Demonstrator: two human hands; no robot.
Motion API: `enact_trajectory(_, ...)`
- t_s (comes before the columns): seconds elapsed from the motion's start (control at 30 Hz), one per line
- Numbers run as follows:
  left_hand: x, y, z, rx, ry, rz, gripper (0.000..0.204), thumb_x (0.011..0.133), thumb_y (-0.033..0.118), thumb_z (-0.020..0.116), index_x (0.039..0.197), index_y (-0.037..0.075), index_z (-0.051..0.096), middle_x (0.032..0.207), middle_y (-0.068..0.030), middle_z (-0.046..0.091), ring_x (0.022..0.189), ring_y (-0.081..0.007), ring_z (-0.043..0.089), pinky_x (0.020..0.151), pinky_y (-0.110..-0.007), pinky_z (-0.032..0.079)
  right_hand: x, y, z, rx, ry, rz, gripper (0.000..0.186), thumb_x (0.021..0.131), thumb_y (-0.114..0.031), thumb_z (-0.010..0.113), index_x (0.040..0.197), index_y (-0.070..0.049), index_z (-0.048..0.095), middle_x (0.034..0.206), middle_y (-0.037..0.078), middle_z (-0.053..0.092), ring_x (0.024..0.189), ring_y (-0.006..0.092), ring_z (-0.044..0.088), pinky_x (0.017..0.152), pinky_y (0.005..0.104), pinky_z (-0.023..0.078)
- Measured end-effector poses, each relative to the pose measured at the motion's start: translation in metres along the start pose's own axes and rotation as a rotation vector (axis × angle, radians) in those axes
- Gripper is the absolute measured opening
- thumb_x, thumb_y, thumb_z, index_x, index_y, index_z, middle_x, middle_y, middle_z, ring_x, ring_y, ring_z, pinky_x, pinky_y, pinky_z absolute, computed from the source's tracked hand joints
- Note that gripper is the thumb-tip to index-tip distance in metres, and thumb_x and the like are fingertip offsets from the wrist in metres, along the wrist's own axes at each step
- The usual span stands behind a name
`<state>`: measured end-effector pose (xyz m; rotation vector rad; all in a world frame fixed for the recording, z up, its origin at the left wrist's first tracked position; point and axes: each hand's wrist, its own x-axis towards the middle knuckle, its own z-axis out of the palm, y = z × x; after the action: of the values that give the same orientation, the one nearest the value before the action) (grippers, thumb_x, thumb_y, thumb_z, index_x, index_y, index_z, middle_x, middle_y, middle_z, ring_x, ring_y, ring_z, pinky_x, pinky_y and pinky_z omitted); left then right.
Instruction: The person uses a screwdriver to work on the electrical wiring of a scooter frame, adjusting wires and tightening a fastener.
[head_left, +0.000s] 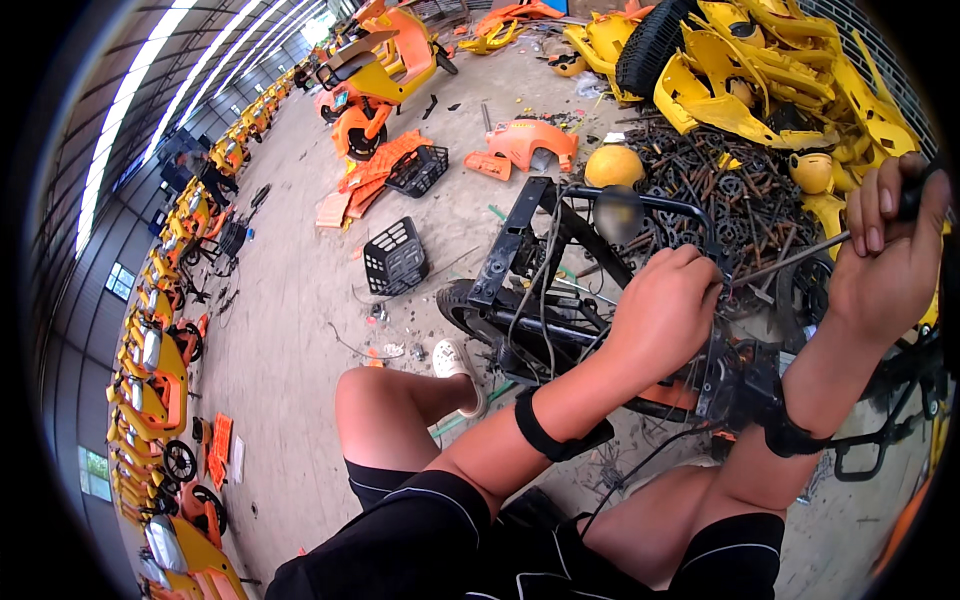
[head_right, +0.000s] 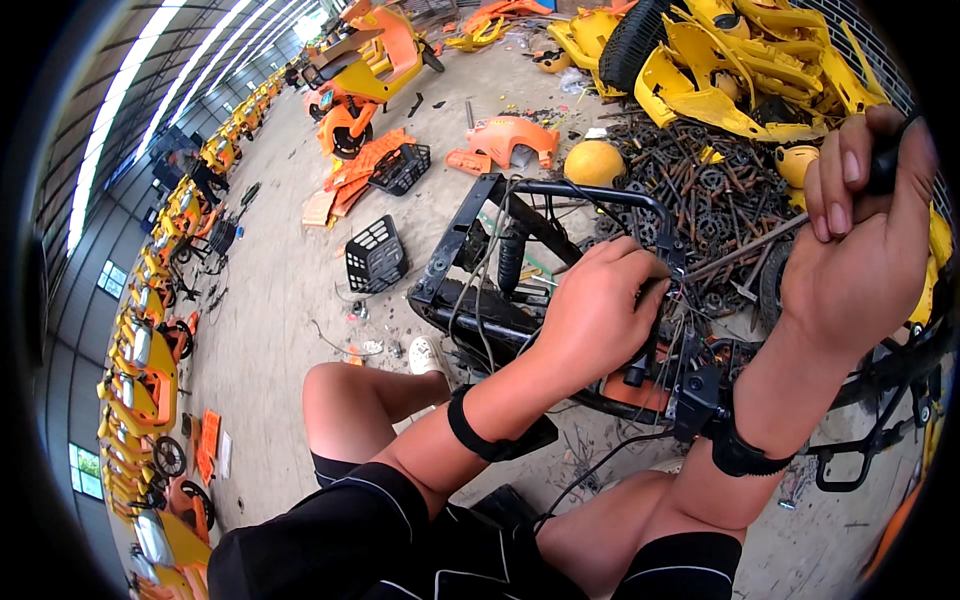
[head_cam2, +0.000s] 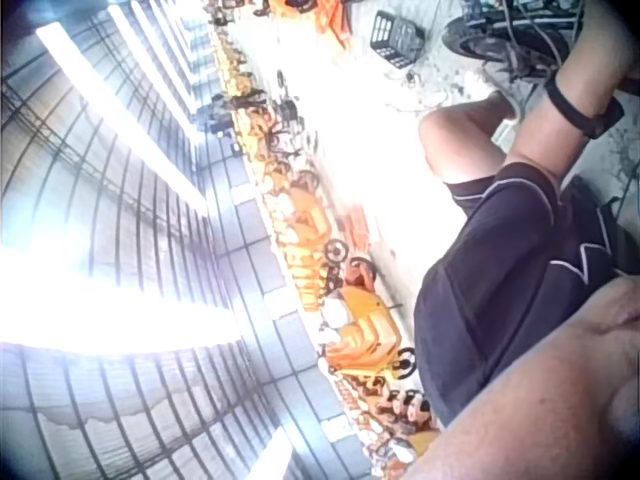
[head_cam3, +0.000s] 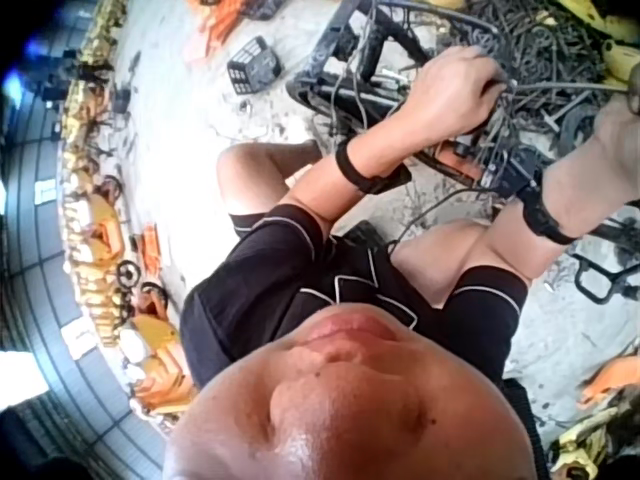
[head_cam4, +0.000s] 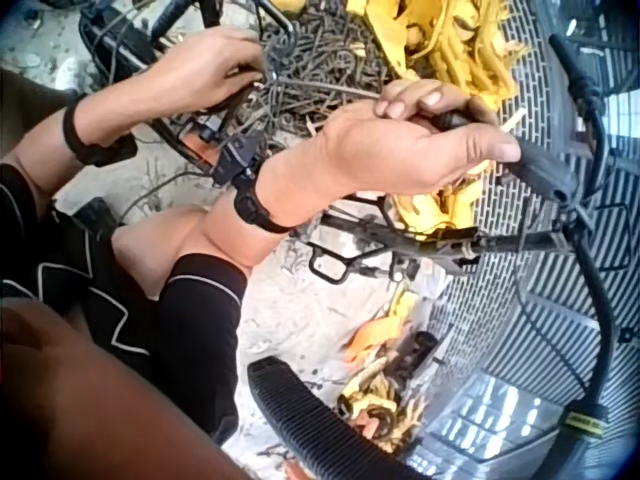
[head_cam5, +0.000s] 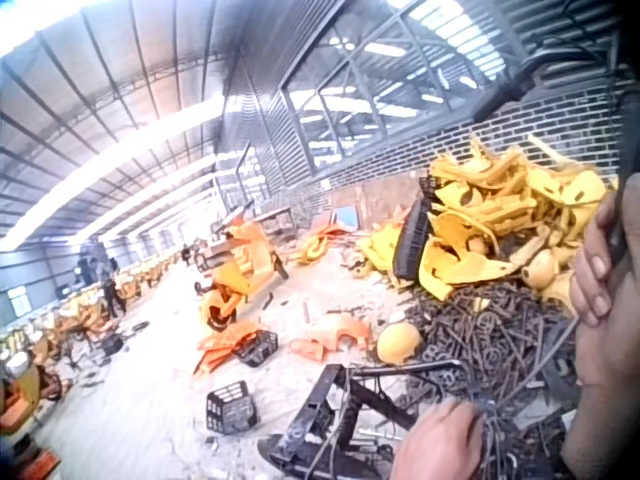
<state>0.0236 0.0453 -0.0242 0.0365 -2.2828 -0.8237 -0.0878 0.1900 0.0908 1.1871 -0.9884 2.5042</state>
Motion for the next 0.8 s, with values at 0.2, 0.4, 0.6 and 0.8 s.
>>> enact_trajectory(0.2, 0.002, 0.000, -0.002, 0.034, -0.010, -0.014, 0.008, 0.086, 0.007, 0.073, 0.091, 0.001, 0.071, 0.088, -0.0165, 0.064, 0.088, -0.0384, 0.064, 0.077, -0.045, 0.052, -0.004, 0.009, 0.014, -0.018, 0.028, -0.028, 0.039, 0.111, -0.039, 0.048, 0.108, -0.001, 0.057, 0.078, 0.001, 0.043, 0.057, 0.0075, 0.033, 0.052, 0.0225, 0.026)
enact_trajectory(0.4, 0.003, -0.001, 0.008, 0.021, -0.040, -0.038, 0.009, 0.088, 0.005, 0.074, 0.096, 0.000, 0.073, 0.087, -0.0124, 0.066, 0.075, -0.0282, 0.066, 0.066, -0.037, 0.052, -0.002, -0.006, 0.028, -0.055, 0.212, -0.028, 0.040, 0.110, -0.043, 0.050, 0.099, -0.006, 0.055, 0.070, -0.001, 0.043, 0.049, 0.0062, 0.032, 0.046, 0.0215, 0.025)
enact_trajectory(0.6, 0.004, -0.002, 0.009, 0.016, -0.043, -0.019, 0.010, 0.088, 0.003, 0.076, 0.096, -0.001, 0.073, 0.089, -0.0122, 0.068, 0.072, -0.0255, 0.065, 0.064, -0.034, 0.052, -0.002, -0.009, 0.033, 0.027, 0.313, -0.091, 0.041, 0.109, -0.046, 0.052, 0.094, -0.008, 0.056, 0.063, -0.002, 0.044, 0.043, 0.0049, 0.031, 0.041, 0.0199, 0.025)
enact_trajectory(0.8, 0.004, -0.004, 0.007, 0.002, -0.045, -0.038, 0.010, 0.088, 0.003, 0.076, 0.097, -0.001, 0.073, 0.089, -0.0113, 0.068, 0.069, -0.0230, 0.064, 0.063, -0.032, 0.051, 0.000, -0.017, 0.046, 0.006, 0.395, -0.023, 0.042, 0.109, -0.046, 0.051, 0.095, -0.007, 0.055, 0.064, -0.002, 0.044, 0.043, 0.0049, 0.031, 0.041, 0.0198, 0.026)
